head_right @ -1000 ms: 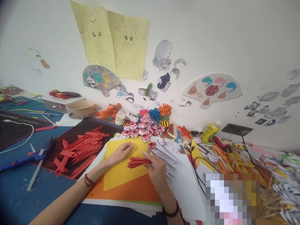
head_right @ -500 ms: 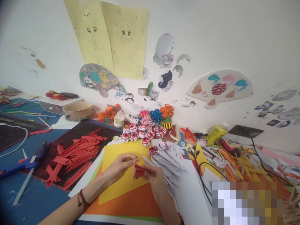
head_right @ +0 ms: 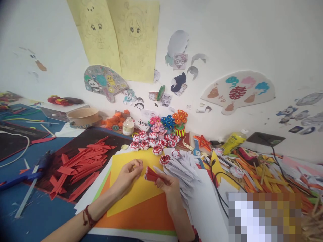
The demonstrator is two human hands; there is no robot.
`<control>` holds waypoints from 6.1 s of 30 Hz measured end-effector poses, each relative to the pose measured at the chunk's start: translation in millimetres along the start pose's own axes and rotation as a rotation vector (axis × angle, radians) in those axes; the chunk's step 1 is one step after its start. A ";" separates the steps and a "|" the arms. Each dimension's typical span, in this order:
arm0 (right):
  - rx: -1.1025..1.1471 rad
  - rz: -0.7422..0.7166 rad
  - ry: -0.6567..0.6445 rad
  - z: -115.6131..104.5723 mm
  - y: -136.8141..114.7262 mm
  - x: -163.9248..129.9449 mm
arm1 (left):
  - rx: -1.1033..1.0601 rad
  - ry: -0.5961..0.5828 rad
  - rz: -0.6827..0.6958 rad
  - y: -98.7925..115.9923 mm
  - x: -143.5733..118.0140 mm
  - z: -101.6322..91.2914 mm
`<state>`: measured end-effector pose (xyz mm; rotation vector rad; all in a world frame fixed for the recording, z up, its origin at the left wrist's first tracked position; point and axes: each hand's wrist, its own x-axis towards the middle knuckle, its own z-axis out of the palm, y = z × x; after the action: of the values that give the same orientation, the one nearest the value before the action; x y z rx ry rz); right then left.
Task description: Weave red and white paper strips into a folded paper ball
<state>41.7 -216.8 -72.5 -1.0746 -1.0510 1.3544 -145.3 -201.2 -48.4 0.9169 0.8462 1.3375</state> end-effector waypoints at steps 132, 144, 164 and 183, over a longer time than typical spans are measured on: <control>-0.007 0.003 0.063 1.7 -21.8 -7.8 | -0.190 -0.042 -0.247 7.4 2.1 -13.5; -0.161 -0.055 0.143 -2.4 -21.3 -5.3 | -0.018 -0.122 -0.218 32.4 -6.2 -12.5; -0.556 -0.333 0.289 -4.2 -21.0 -6.4 | 0.179 -0.375 -0.162 54.7 -22.0 -18.4; -0.617 -0.453 0.312 -1.1 -21.8 -8.3 | 0.698 -0.307 0.198 60.2 -10.8 -24.3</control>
<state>47.5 -224.0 -51.1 -1.3303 -1.4060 0.4813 -193.0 -209.7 -3.9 1.7392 1.0136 1.0243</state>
